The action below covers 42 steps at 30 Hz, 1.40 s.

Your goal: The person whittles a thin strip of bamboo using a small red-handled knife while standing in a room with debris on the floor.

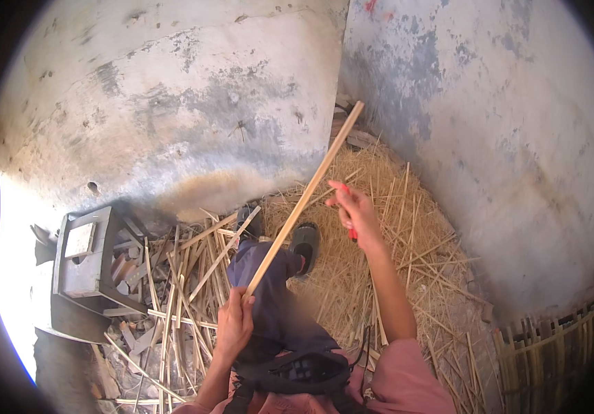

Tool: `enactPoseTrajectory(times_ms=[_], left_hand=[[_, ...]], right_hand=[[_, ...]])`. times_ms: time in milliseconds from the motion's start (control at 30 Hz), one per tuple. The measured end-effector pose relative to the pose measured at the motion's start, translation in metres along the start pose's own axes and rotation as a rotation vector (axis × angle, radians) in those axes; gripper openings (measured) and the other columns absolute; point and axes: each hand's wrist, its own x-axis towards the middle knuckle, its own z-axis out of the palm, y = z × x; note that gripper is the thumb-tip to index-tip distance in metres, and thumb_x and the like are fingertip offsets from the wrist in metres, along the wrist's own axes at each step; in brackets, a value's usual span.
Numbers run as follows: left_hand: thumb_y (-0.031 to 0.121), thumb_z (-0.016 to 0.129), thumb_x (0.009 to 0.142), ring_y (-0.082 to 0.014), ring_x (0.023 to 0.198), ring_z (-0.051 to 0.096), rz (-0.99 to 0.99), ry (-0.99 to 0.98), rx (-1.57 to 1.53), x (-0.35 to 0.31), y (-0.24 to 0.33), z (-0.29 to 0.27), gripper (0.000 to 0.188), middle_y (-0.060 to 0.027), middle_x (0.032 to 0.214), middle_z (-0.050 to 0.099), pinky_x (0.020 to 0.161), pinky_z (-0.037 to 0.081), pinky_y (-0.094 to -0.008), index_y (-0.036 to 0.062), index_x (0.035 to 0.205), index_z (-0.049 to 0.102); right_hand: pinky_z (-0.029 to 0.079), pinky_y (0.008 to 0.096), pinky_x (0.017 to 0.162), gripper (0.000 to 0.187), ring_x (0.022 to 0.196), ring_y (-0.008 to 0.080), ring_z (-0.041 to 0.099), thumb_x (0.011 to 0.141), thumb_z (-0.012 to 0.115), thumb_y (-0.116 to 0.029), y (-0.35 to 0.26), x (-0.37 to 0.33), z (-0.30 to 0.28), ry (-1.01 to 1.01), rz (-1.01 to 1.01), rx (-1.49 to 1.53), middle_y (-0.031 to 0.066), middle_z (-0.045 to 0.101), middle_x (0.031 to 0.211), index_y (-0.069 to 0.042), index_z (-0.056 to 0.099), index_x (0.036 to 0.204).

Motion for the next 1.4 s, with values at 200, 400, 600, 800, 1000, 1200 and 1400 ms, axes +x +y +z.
enactPoseTrajectory(times_ms=[200, 400, 600, 800, 1000, 1200, 1400], left_hand=[[0.013, 0.058, 0.109, -0.0490, 0.073, 0.065, -0.031, -0.068, -0.003, 0.003, 0.014, -0.006, 0.015, -0.0247, 0.079, 0.065, 0.064, 0.048, -0.0528, 0.0006, 0.116, 0.055], [0.021, 0.067, 0.105, -0.0445, 0.074, 0.068, 0.150, 0.014, 0.120, 0.014, 0.013, -0.014, 0.028, -0.0206, 0.085, 0.069, 0.066, 0.049, -0.0525, 0.0005, 0.122, 0.057], [0.020, 0.069, 0.104, -0.0398, 0.073, 0.068, 0.003, -0.029, 0.005, 0.036, 0.042, -0.026, 0.028, -0.0188, 0.087, 0.070, 0.066, 0.051, -0.0454, 0.0015, 0.123, 0.060], [0.013, 0.062, 0.108, -0.0266, 0.060, 0.060, -0.046, -0.047, -0.259, 0.041, 0.027, -0.015, 0.014, -0.0173, 0.084, 0.067, 0.059, 0.046, -0.0362, 0.0007, 0.114, 0.062], [0.011, 0.061, 0.109, -0.0077, 0.067, 0.056, -0.220, -0.039, -0.436, 0.047, 0.041, -0.010, 0.015, -0.0118, 0.089, 0.072, 0.059, 0.044, -0.0297, -0.0008, 0.117, 0.062], [0.011, 0.062, 0.109, -0.0002, 0.058, 0.046, -0.205, -0.030, -0.574, 0.048, 0.046, -0.003, 0.015, 0.0005, 0.086, 0.065, 0.051, 0.035, -0.0198, 0.0012, 0.120, 0.058], [0.017, 0.059, 0.112, -0.0003, 0.056, 0.043, -0.301, -0.112, -0.704, 0.047, 0.052, -0.004, 0.014, 0.0041, 0.074, 0.059, 0.050, 0.032, -0.0200, 0.0037, 0.116, 0.054]], right_hand=[[0.028, 0.0198, 0.047, 0.030, 0.054, -0.0011, 0.040, 0.103, 0.072, -0.016, -0.004, -0.014, 0.040, 0.071, -0.058, 0.115, 0.0048, 0.076, 0.093, -0.001, 0.071, 0.129], [0.027, 0.0201, 0.048, 0.027, 0.054, -0.0014, 0.039, 0.101, 0.075, -0.015, -0.008, -0.015, 0.051, 0.148, -0.078, 0.074, 0.0080, 0.077, 0.092, 0.000, 0.072, 0.123], [0.028, 0.0196, 0.048, 0.026, 0.055, -0.0019, 0.041, 0.100, 0.074, -0.016, -0.011, -0.018, 0.060, 0.166, -0.084, 0.021, 0.0095, 0.077, 0.091, 0.001, 0.072, 0.121], [0.039, 0.0231, 0.053, 0.029, 0.061, 0.0032, 0.050, 0.104, 0.068, -0.018, -0.011, -0.035, 0.072, 0.080, -0.246, -0.065, 0.0055, 0.074, 0.094, 0.000, 0.066, 0.127], [0.058, 0.0308, 0.070, 0.028, 0.081, 0.0178, 0.074, 0.101, 0.075, -0.021, 0.007, -0.080, 0.083, -0.195, -0.389, -0.572, 0.0103, 0.075, 0.096, -0.002, 0.063, 0.118], [0.064, 0.0351, 0.076, 0.033, 0.087, 0.0255, 0.080, 0.097, 0.080, -0.026, 0.002, -0.089, 0.092, -0.251, -0.438, -0.646, 0.0143, 0.078, 0.100, -0.002, 0.064, 0.114], [0.063, 0.0340, 0.071, 0.032, 0.083, 0.0247, 0.080, 0.096, 0.082, -0.025, 0.001, -0.088, 0.092, -0.245, -0.545, -0.681, 0.0131, 0.077, 0.097, -0.002, 0.067, 0.110]])
